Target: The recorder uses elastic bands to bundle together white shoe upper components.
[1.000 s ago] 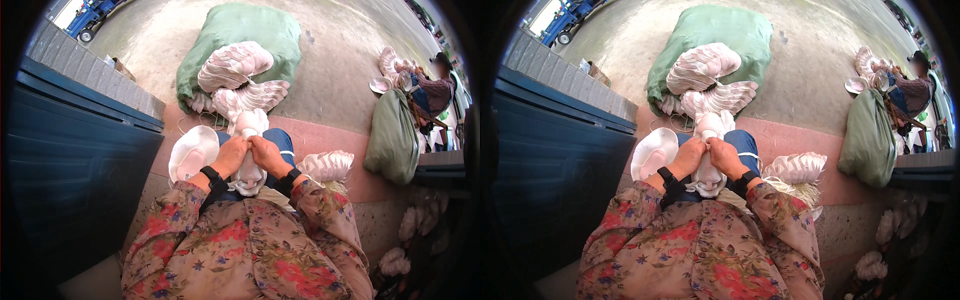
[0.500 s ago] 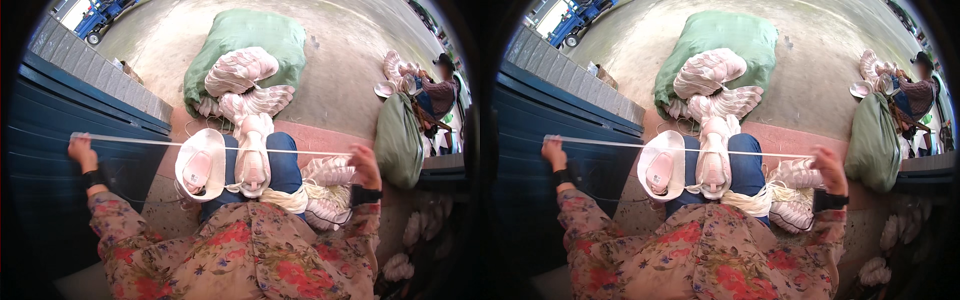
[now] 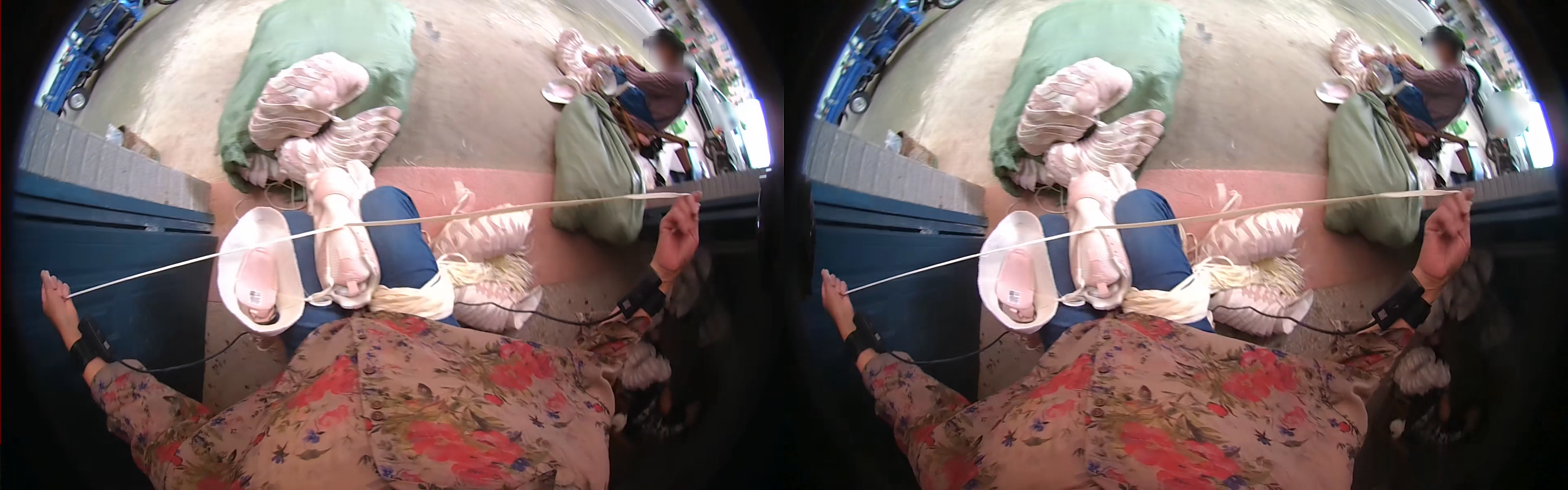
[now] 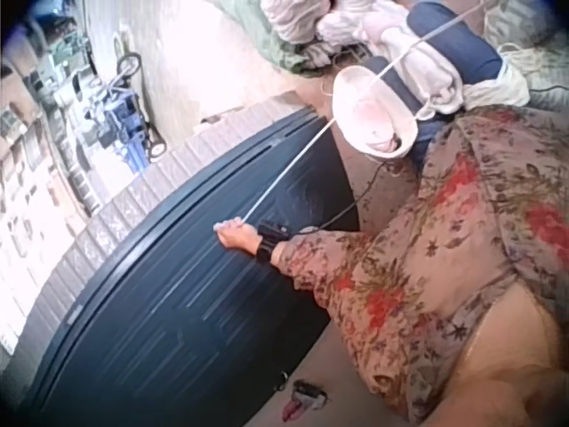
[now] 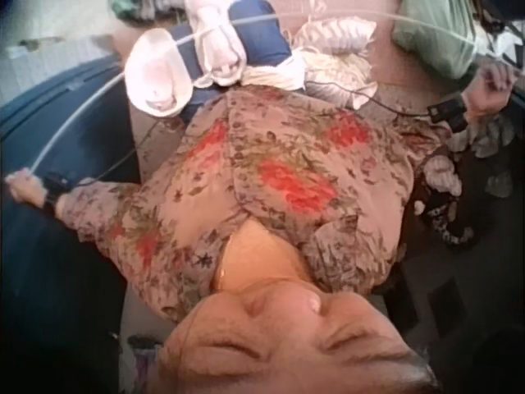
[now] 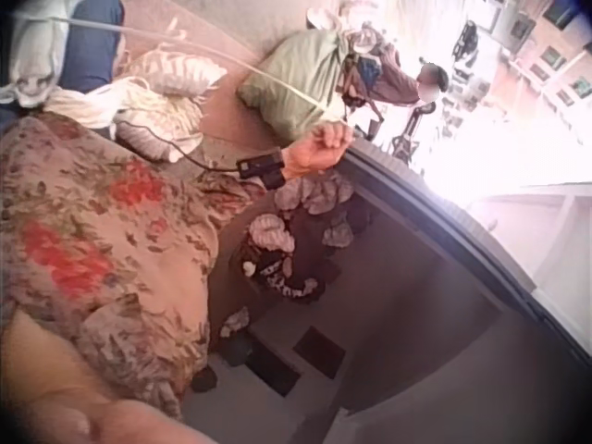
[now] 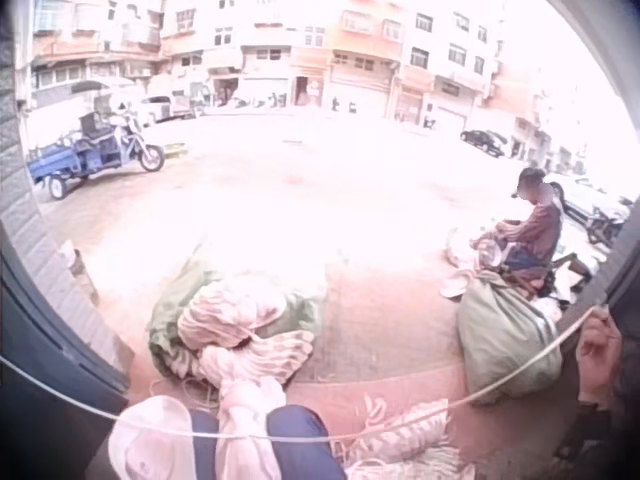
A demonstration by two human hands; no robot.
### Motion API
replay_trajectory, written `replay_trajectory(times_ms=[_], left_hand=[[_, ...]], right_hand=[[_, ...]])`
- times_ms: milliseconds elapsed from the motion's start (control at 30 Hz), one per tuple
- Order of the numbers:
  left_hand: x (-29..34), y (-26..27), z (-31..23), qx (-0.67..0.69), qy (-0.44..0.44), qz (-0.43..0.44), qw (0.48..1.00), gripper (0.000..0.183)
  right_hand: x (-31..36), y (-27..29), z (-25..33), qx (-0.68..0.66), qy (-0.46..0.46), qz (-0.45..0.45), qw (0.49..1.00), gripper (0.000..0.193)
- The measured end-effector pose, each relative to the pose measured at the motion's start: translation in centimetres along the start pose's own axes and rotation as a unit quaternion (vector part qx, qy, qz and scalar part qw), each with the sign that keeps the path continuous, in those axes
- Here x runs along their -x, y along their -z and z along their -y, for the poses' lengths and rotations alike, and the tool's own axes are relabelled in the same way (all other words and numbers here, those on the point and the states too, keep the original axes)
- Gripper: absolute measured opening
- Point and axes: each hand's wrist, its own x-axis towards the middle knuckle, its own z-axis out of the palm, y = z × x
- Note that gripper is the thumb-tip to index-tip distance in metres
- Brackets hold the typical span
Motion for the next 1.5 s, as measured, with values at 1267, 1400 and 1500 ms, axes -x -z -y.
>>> replay_trajectory(times_ms=[1267, 1400, 1500], left_hand=[[39.5, -35.3, 14.9, -0.024, 0.422, 0.4, 0.814, 0.015], [39.4, -35.1, 14.7, -0.033, 0.417, 0.413, 0.809, 0.015], [39.4, -35.0, 14.8, -0.033, 0.413, 0.418, 0.808, 0.014]], right_hand=[[5.2, 6.8, -40.8, 0.8, -0.048, 0.36, 0.478, 0.005], [4.9, 6.4, -40.9, 0.809, -0.038, 0.382, 0.445, 0.005], [4.8, 6.6, -40.8, 0.797, -0.047, 0.396, 0.454, 0.006]])
